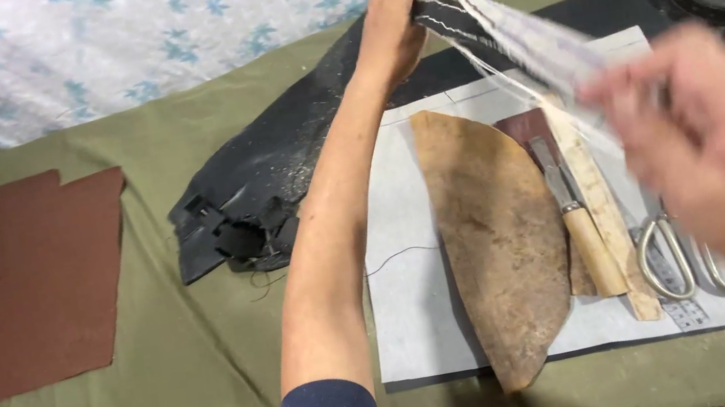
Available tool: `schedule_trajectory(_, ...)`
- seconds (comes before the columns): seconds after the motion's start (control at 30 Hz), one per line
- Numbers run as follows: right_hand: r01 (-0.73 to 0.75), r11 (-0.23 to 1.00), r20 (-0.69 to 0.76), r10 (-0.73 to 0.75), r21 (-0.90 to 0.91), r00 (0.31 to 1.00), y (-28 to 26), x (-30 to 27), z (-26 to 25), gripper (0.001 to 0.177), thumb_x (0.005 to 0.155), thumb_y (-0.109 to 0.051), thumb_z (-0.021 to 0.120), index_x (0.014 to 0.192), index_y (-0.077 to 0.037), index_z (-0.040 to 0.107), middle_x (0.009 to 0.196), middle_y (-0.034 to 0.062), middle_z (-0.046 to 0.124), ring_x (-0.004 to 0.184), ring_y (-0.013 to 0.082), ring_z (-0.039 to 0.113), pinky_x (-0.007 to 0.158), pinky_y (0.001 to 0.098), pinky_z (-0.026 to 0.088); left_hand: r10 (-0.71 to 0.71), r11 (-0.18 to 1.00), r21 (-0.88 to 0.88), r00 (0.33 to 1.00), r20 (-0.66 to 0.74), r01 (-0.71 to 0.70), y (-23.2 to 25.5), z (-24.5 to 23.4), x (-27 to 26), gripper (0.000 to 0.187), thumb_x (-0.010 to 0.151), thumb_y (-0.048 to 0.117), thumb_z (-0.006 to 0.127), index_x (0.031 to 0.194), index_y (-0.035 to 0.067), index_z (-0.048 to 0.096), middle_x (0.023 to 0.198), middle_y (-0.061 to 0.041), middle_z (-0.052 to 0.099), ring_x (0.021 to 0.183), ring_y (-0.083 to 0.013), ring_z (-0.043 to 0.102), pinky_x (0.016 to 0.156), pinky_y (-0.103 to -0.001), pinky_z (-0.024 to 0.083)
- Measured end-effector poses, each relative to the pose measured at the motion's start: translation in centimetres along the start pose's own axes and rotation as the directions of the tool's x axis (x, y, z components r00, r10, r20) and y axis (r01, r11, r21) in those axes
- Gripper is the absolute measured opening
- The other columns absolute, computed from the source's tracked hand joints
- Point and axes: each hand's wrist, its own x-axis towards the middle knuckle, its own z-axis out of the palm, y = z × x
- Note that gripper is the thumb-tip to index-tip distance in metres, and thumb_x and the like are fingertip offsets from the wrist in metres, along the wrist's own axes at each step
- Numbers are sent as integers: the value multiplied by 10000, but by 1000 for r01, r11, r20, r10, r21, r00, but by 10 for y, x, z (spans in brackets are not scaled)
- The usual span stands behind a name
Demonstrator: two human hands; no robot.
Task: Organizing leather scraps and tools on a workbench and then cutting a curved piece of leather with scissors.
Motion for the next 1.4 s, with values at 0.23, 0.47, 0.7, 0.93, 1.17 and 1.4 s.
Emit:
schedule_trajectory(0.23, -378, 897, -82, 405, 230, 911, 82, -157, 109, 141, 1027, -5, 529, 1087, -22, 656, 1023, 113, 571, 726, 162, 574, 500, 219, 557, -515, 795, -236, 828, 223, 559, 68, 53, -26, 370, 907, 384, 446, 1100, 100, 582, 1339, -172, 526, 905, -210, 591, 771, -381, 546)
schedule_trajectory(0.47, -588, 808, 107, 583, 26, 806, 113, -252, 168, 215, 947, -193, 629, 1111, -175, 768, 992, -8, 691, 906, 158, 652, 849, 300, 521, -69, 875, 475, 944, 324, -99, -8, 148, -87, 502, 747, -198, 594, 1155, 95, 590, 1511, -220, 395, 1429, -482, 360, 976, -661, 491)
schedule_trajectory(0.7, -401, 902, 25, 410, -163, 912, 124, -260, 168, 224, 947, -201, 638, 1141, -203, 749, 1018, -17, 697, 1015, 203, 638, 899, 355, 513, -413, 820, 449, 910, 33, 355, -48, 68, -98, 582, 829, 90, 743, 1368, 193, 550, 1500, -172, 360, 1313, -458, 390, 959, -638, 438)
schedule_trajectory(0.93, -130, 930, -100, 101, -344, 990, 166, -278, 170, 234, 878, -202, 755, 1100, -132, 732, 1120, 111, 671, 1077, 312, 614, 1064, 461, 460, -701, 614, 538, 712, 35, 578, -72, -114, -219, 506, 829, 337, 806, 1292, 298, 606, 1373, -104, 435, 1243, -429, 449, 969, -612, 420)
schedule_trajectory(1.17, 31, 915, 17, -26, -403, 1000, 110, -190, 196, 280, 906, -224, 726, 1165, -121, 750, 1156, 122, 679, 1130, 338, 624, 1033, 487, 480, -861, 352, 526, 489, -143, 774, -71, -179, -312, 654, 854, 513, 762, 1389, 218, 530, 1399, -146, 458, 1269, -426, 436, 1051, -515, 345)
schedule_trajectory(1.4, 209, 963, 348, -140, -169, 927, 37, -87, 316, 271, 882, -261, 724, 1145, -197, 701, 1059, 126, 675, 1020, 376, 667, 865, 461, 509, -755, 431, 585, 630, -184, 687, -87, -175, -357, 677, 744, 288, 897, 1328, 145, 587, 1088, -152, 656, 1130, -386, 543, 996, -612, 284)
